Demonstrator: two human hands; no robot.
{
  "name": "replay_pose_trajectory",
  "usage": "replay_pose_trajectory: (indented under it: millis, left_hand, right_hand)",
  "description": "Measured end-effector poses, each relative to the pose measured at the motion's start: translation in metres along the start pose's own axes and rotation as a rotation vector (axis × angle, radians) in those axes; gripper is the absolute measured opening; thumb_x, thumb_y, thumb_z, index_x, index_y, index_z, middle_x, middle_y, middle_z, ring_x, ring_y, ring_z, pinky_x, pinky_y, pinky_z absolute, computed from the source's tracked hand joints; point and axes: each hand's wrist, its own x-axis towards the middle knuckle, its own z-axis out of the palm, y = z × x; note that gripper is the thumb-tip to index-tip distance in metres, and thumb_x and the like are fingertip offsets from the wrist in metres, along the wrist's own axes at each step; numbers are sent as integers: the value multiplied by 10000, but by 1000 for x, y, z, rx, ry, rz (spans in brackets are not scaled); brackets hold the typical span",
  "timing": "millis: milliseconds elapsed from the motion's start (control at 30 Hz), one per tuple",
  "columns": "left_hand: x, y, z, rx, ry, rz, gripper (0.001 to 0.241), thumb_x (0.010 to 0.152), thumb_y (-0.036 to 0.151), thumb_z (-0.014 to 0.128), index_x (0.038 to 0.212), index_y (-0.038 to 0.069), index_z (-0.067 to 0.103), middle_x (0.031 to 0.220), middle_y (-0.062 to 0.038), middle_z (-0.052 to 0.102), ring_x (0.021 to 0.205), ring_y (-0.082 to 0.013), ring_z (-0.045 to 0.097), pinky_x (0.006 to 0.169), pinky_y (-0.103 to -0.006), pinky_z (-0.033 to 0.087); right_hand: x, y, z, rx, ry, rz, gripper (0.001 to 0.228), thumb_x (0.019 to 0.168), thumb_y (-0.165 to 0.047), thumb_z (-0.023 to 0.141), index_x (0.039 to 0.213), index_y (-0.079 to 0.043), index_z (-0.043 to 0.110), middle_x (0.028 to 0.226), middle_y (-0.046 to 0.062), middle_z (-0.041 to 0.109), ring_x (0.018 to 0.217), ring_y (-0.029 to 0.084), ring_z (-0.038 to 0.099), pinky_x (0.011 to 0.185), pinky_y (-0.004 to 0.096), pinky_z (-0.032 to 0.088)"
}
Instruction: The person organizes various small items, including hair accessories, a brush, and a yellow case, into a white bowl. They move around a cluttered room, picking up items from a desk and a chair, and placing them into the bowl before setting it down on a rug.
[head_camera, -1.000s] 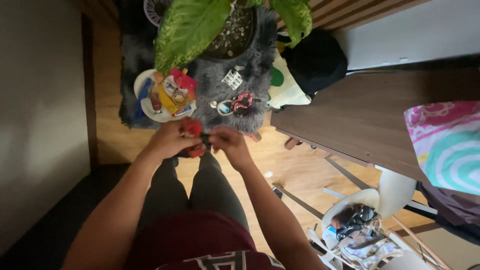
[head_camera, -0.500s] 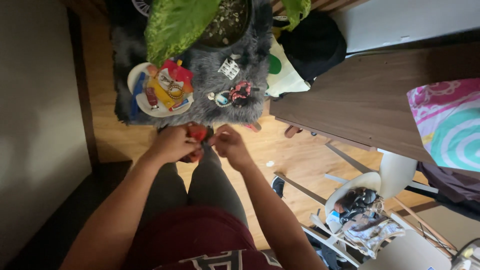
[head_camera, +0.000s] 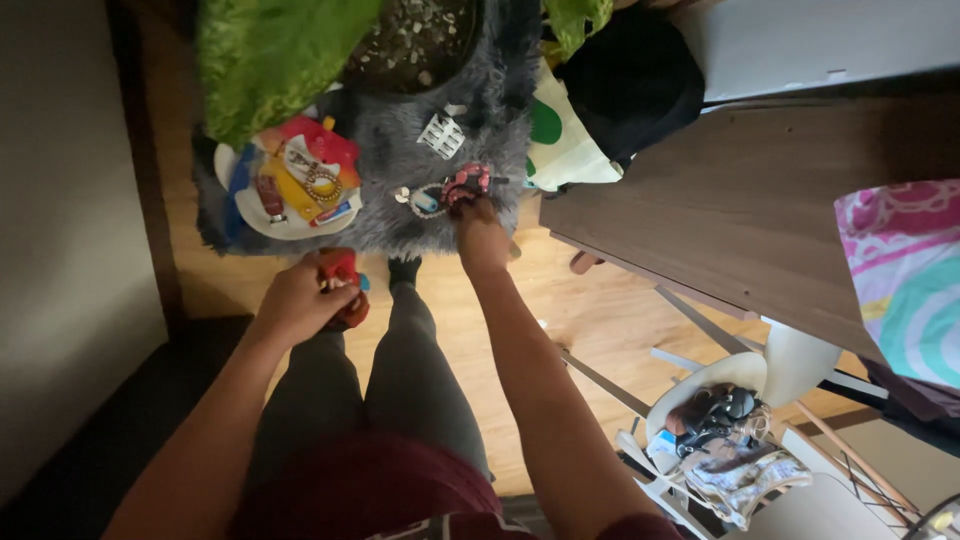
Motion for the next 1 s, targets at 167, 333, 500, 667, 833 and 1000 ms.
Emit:
replay_pose_trajectory:
  millis: [167, 333, 500, 667, 833, 1000]
  left_hand:
    - [0, -14, 10, -174, 77, 36, 364, 821, 369, 768, 1122, 184, 683, 1077, -182, 750, 1102, -441, 677, 928, -557, 559]
    - [-3, 27, 11, -297, 121, 396, 493, 831, 252, 751, 1275, 62, 653, 1253, -334, 638, 1124, -576, 595, 887, -641, 505]
    - [-26, 72, 21, 37, -49, 491, 648, 803, 261, 748, 1428, 225, 577, 1133, -187, 738, 1064, -443, 680, 884, -560, 565]
    - [-1, 24, 29, 159, 6, 404, 393, 765, 502, 779, 1127, 374, 694, 1035, 20, 777, 1061, -275, 722, 878, -435, 587]
    - [0, -30, -7, -3, 162, 310, 496, 735, 432, 798, 1200, 318, 664, 1118, -43, 752, 1088, -303, 700, 909, -466, 563]
    - [-58, 11, -28, -184, 47, 557, 592, 641, 251, 844, 1214, 214, 701, 1329, -116, 674, 1171, -398, 654, 961, -515, 534]
  right_hand:
    - [-3, 23, 35, 16, 74, -218, 156, 774, -236, 718, 924, -221, 757, 964, 3, 578, 563, 270, 695, 468, 440, 611]
    - [-6, 2, -61, 241, -313, -93, 200, 843, -398, 649, 983, -277, 725, 970, -19, 635, 724, 337, 742, 621, 471, 616]
    - [-28, -22, -133, 718, -562, -166, 262, 720, -287, 845, 874, -112, 726, 738, 82, 673, 629, 291, 737, 502, 378, 595]
    - [-38, -20, -164, 1405, -719, 198, 203, 805, 48, 759, 1000, 91, 723, 800, 194, 670, 562, 232, 694, 453, 332, 615]
    - [-29, -36, -186, 1284, -587, 119, 213, 821, 25, 768, 1024, 87, 750, 927, 203, 700, 587, 192, 654, 453, 268, 570]
    - [-41, -89, -180, 945, -635, -247, 172, 750, -53, 790, 921, -69, 794, 850, 118, 755, 625, 237, 717, 517, 330, 564]
